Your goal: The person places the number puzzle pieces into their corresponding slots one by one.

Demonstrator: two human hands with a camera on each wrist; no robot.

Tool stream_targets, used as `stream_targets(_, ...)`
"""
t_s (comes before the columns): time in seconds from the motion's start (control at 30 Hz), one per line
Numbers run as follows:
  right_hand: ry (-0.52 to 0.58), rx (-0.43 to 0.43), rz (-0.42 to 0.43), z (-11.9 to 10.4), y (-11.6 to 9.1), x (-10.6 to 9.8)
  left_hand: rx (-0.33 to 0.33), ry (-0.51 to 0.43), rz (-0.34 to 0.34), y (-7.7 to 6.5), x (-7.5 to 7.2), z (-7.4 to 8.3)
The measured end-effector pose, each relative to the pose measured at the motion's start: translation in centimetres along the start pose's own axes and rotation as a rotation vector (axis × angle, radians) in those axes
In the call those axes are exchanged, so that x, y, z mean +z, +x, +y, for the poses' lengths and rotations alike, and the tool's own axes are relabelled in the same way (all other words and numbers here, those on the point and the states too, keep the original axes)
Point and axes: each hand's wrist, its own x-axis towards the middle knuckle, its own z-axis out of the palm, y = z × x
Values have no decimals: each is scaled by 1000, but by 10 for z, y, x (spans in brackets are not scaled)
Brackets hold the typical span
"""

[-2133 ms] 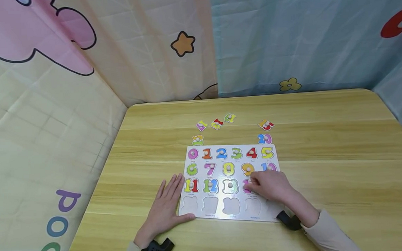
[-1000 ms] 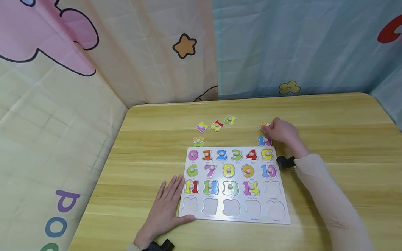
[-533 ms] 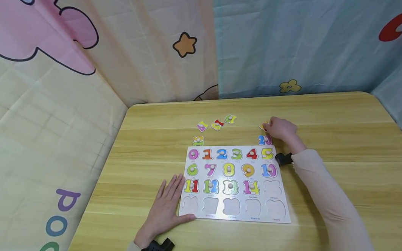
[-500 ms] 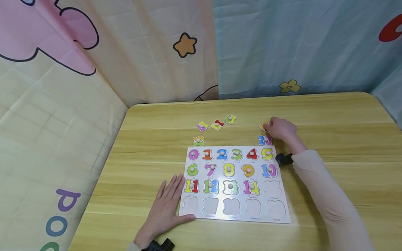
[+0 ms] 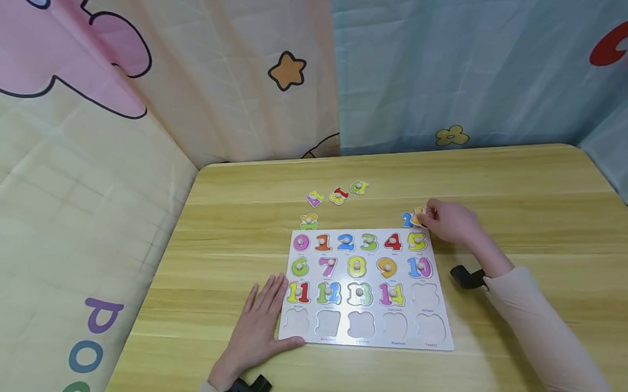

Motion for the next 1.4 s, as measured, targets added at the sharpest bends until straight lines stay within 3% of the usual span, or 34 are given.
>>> stream_targets(0.17,16,-73,-26,-4,-29,5,-1,5,-3,1,0,0)
stream_targets(0.4,67,-144,-141,-6,-64,14,1,15,0,1,1,-1)
stream_targets(0.63,183,-227,-264,-5,-86,16,-2,24,7,2,1,-2)
stream_targets(0.97,180,-293,-308,-6,-92,22,-7,6,10,2,1,-2)
stream_targets(1.13,149,-256,-326,-10,-88,25,-9,9,-1,2,1,-2)
stream_targets(1.4,204,-245,-378,-15,-84,29,-5,-1,-5,1,1,0)
